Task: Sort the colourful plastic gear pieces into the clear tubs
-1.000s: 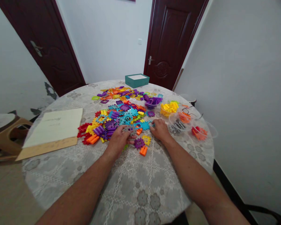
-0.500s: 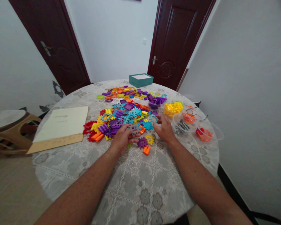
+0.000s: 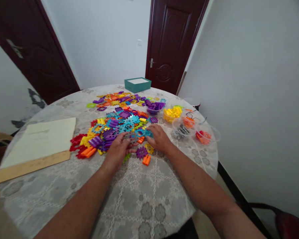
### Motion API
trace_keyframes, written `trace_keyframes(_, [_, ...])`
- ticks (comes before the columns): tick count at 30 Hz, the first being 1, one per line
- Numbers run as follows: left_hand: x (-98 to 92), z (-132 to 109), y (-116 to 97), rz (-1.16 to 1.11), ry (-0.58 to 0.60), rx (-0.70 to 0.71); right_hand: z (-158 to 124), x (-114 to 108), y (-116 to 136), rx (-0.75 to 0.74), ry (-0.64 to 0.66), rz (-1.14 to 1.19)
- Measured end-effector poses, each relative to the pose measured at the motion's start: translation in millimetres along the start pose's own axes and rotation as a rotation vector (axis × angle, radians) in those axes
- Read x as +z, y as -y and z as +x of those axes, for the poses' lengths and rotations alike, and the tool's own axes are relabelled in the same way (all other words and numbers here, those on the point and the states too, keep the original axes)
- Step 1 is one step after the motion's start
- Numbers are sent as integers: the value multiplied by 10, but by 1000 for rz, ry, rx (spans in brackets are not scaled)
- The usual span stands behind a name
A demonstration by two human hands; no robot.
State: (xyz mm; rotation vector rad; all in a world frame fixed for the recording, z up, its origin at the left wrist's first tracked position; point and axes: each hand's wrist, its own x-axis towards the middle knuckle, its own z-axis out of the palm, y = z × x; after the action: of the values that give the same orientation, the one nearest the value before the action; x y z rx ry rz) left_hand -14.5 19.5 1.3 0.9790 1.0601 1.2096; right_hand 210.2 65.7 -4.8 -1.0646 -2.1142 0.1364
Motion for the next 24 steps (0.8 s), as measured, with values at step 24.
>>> trace_keyframes(24, [-305,-83,-522,368,-338,384,-4,-891,-289,532,-292,-737])
